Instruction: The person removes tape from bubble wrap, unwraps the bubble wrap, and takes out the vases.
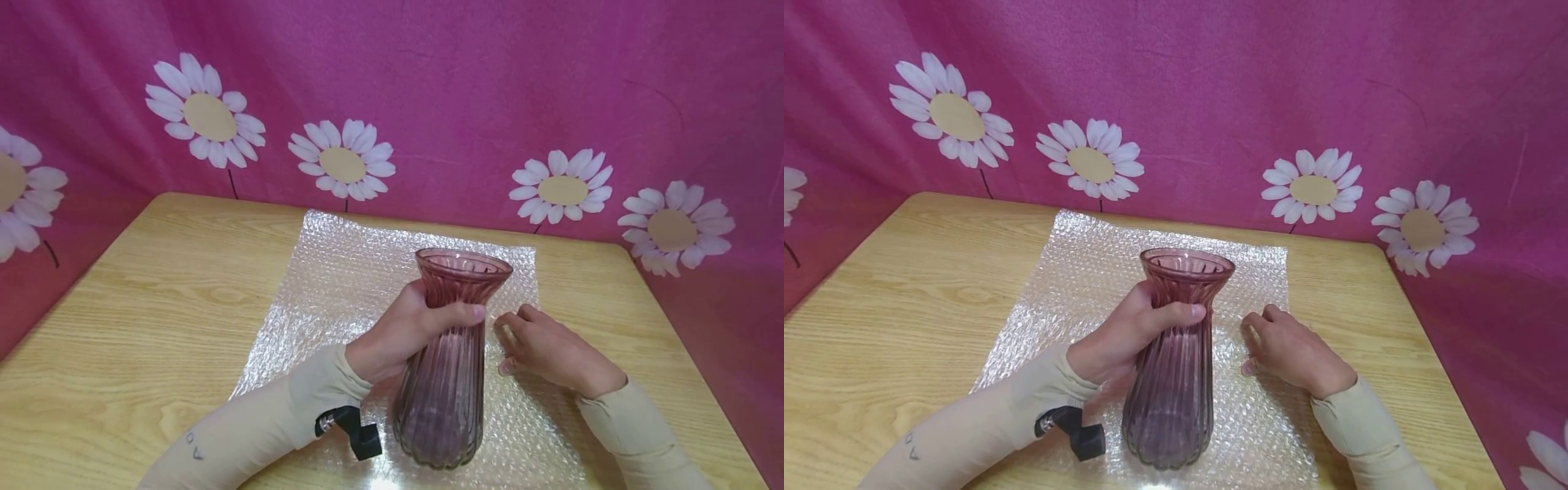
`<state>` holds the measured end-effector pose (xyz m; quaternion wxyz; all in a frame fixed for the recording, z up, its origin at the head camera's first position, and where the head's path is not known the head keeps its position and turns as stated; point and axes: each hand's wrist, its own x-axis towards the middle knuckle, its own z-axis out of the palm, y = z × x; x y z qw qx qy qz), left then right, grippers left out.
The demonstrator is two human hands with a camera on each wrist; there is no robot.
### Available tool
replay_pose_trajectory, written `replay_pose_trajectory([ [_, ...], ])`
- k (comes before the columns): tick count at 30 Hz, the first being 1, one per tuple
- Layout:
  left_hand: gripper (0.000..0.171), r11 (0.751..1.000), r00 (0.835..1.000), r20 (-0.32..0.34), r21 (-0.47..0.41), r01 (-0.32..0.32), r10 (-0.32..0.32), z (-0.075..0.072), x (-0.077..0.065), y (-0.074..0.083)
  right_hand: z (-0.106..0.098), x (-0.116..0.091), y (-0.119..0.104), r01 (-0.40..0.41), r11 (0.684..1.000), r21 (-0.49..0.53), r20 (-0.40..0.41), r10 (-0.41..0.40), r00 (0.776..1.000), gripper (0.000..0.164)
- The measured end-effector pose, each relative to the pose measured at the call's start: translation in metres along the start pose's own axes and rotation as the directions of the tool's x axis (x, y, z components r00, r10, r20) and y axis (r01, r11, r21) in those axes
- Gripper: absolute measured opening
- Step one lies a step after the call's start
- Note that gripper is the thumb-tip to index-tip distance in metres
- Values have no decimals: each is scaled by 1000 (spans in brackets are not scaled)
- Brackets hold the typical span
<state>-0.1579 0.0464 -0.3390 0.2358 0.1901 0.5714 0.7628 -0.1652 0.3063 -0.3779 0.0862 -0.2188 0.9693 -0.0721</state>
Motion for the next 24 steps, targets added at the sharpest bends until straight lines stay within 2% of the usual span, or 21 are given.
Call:
replay_pose_trajectory([
  [7, 55, 993, 998, 10, 107, -55, 54, 2, -1, 3, 0, 0, 0, -11, 1000, 21, 15, 11, 1000, 66],
  [12, 55, 991, 996, 58, 110, -77, 71, 2, -3, 4, -1, 0, 0, 0, 1000, 19, 6, 0, 1000, 75],
  [17, 58, 986, 986, 120, 105, -132, 119, 0, -4, 5, -1, 0, 0, -8, 1000, 28, -7, 8, 1000, 81],
  [21, 59, 980, 979, 145, 118, -160, 142, -1, -4, 5, -1, 0, 1, 3, 999, 43, -21, -2, 1000, 84],
  [24, 56, 976, 979, 148, 143, -163, 142, 0, -4, 5, -1, -1, 2, 12, 996, 87, -25, -10, 1000, 93],
])
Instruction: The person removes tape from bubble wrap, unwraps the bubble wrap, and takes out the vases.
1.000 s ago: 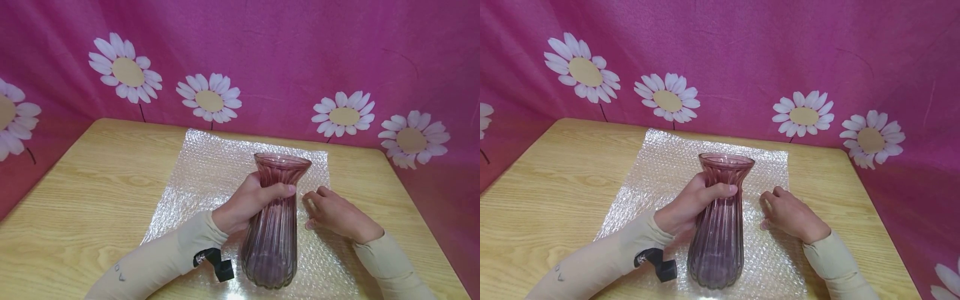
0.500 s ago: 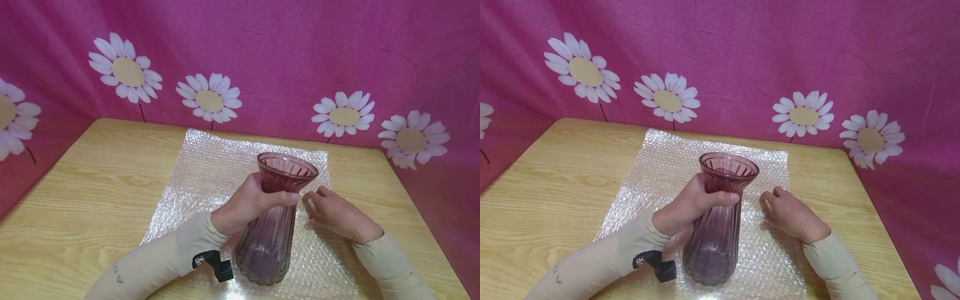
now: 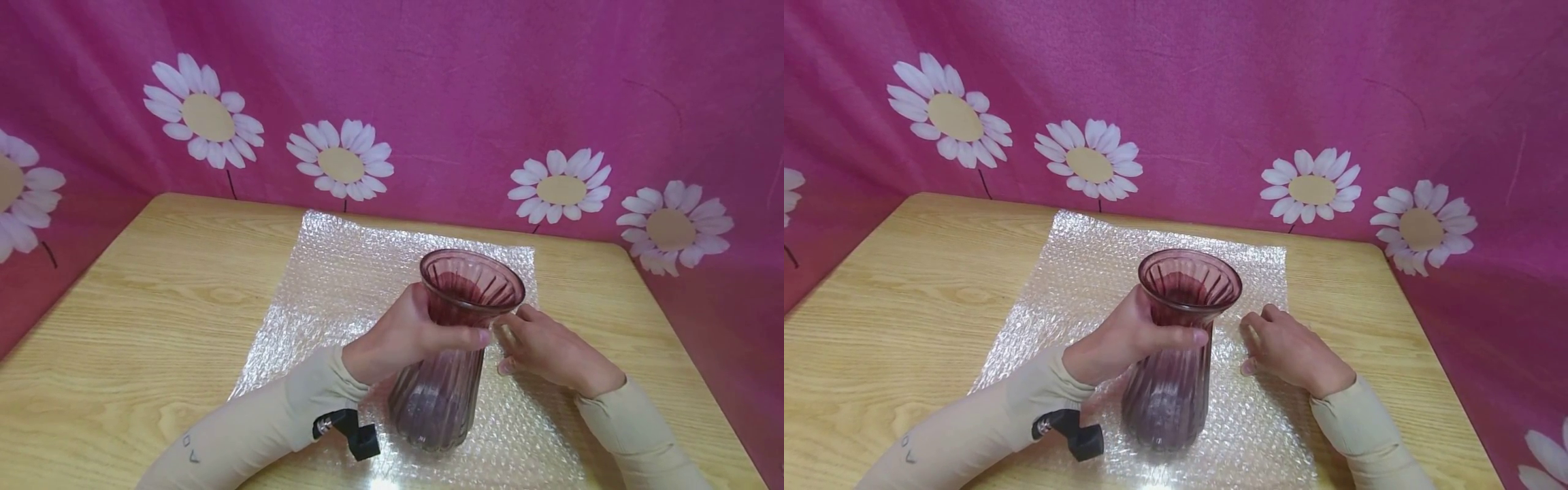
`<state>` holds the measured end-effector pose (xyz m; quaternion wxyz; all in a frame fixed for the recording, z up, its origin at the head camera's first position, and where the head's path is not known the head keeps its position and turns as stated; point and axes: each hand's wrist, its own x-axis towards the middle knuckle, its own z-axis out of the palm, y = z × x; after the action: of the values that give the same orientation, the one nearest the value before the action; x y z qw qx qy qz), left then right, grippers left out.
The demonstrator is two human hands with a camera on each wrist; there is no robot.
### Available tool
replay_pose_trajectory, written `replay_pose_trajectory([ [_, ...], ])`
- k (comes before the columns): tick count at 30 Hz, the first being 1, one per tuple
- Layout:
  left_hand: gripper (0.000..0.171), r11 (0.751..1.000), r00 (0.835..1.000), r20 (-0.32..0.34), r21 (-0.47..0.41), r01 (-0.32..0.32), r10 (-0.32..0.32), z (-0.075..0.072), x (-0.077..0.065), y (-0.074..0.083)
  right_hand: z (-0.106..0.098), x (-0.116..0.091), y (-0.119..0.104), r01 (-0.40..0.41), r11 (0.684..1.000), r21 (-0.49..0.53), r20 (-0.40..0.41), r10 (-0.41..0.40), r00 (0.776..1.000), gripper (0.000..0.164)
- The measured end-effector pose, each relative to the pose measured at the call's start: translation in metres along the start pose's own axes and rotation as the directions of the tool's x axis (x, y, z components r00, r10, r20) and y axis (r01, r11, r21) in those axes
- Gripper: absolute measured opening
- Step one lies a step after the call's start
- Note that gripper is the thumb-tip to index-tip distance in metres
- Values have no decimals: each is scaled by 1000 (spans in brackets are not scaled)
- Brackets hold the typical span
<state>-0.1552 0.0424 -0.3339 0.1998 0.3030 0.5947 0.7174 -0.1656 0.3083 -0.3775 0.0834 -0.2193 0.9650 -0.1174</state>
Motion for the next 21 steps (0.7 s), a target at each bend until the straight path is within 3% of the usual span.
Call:
replay_pose_trajectory([
  [6, 53, 999, 1000, 1, 35, -20, 20, 0, 0, 1, 0, 1, 1, 11, 996, 84, -10, -10, 1000, 107],
  [21, 61, 994, 998, 13, 79, -70, 69, 0, 0, -4, 2, 1, 0, 34, 990, 135, -49, -28, 998, 99],
])
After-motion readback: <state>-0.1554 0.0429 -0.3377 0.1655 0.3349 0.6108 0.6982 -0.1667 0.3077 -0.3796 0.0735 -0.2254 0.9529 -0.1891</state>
